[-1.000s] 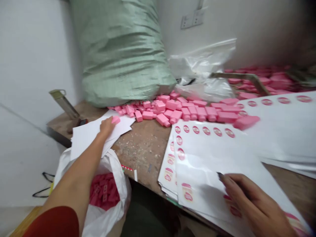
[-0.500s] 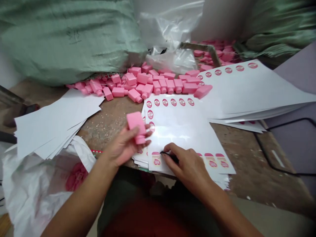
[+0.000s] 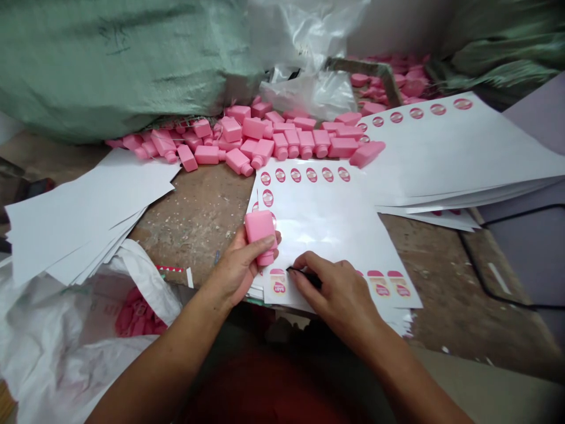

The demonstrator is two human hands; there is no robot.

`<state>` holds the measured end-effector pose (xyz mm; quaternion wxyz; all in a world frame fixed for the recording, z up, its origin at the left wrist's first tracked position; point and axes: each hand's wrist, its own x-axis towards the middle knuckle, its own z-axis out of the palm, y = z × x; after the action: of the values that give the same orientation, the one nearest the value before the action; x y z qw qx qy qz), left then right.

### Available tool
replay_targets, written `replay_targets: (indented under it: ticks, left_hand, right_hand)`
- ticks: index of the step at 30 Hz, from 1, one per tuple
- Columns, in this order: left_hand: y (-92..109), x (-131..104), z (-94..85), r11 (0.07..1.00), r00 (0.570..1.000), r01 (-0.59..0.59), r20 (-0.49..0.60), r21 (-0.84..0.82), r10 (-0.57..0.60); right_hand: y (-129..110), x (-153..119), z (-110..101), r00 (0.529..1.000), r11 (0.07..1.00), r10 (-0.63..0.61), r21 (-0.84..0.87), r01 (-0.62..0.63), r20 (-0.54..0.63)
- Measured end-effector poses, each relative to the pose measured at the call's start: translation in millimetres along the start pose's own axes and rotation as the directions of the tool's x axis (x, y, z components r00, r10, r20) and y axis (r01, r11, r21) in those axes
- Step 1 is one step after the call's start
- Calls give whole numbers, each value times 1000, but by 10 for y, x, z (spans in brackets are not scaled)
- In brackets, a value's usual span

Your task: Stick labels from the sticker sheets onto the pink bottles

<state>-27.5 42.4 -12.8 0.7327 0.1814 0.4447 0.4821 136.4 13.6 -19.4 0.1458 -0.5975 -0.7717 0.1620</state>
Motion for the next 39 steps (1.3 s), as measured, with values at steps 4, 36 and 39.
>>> replay_targets:
  ticks: [4, 36, 39]
  left_hand:
    - [-2, 12, -4, 1000, 1000, 7, 6, 5, -7]
    - [16, 47, -52, 999, 999, 7, 34, 42, -8]
    - [7, 37, -54, 1000, 1000, 6, 29, 31, -7]
  right_hand:
    - [-1, 11, 4, 1000, 1000, -7, -6, 7, -8]
    - [45, 37, 47, 998, 997, -54, -53, 52, -30]
    - [78, 18, 62, 999, 999, -47, 9, 47, -15]
